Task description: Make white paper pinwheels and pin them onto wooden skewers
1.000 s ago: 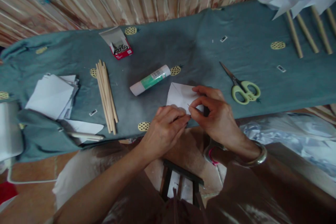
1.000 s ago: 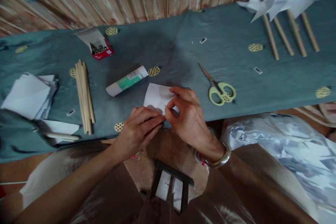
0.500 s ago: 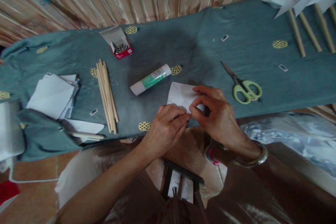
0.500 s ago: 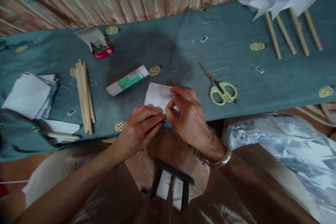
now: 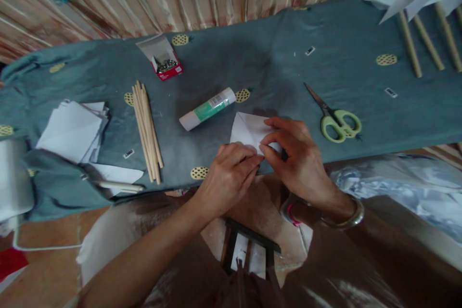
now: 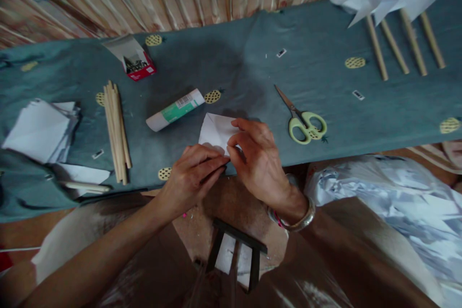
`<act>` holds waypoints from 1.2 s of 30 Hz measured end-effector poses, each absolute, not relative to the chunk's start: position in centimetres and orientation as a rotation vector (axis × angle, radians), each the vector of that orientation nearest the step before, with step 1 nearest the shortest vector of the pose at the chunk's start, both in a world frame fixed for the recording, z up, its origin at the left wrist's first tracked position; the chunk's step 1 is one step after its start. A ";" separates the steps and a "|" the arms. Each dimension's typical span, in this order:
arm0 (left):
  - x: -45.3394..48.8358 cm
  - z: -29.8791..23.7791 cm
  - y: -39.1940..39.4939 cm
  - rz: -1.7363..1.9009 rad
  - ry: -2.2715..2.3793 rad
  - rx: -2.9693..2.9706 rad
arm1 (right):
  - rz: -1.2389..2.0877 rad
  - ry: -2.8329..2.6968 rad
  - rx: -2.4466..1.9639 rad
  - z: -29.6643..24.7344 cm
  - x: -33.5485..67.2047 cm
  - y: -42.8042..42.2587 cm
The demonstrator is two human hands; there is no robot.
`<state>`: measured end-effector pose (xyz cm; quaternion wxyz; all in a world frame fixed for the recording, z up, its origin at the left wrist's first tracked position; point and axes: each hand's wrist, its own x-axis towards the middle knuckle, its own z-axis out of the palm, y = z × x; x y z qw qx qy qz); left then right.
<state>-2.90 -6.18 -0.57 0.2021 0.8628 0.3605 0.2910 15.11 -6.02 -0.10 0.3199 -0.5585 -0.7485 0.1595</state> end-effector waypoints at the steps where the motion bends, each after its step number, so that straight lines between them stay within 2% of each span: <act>1: -2.9 -0.5 -6.2 0.804 1.009 2.411 | 0.398 -1.988 -1.462 -0.1 15.1 -6.1; 9: -2.9 -0.5 -6.2 0.788 1.024 2.415 | 0.083 -2.290 -1.359 -0.1 15.3 -6.6; 18: -2.9 -0.4 -6.2 0.748 1.027 2.460 | 0.119 -2.319 -1.368 -0.7 15.0 -7.1; 25: -2.8 0.0 -6.0 0.694 1.052 2.537 | 0.012 -2.317 -1.258 -1.6 14.9 -7.2; 31: -2.7 -0.3 -5.7 0.745 1.043 2.587 | 0.100 -2.289 -1.364 -1.4 15.2 -6.9; 36: -2.6 -0.3 -5.7 0.746 1.068 2.610 | 0.316 -2.091 -1.374 -0.4 15.9 -6.0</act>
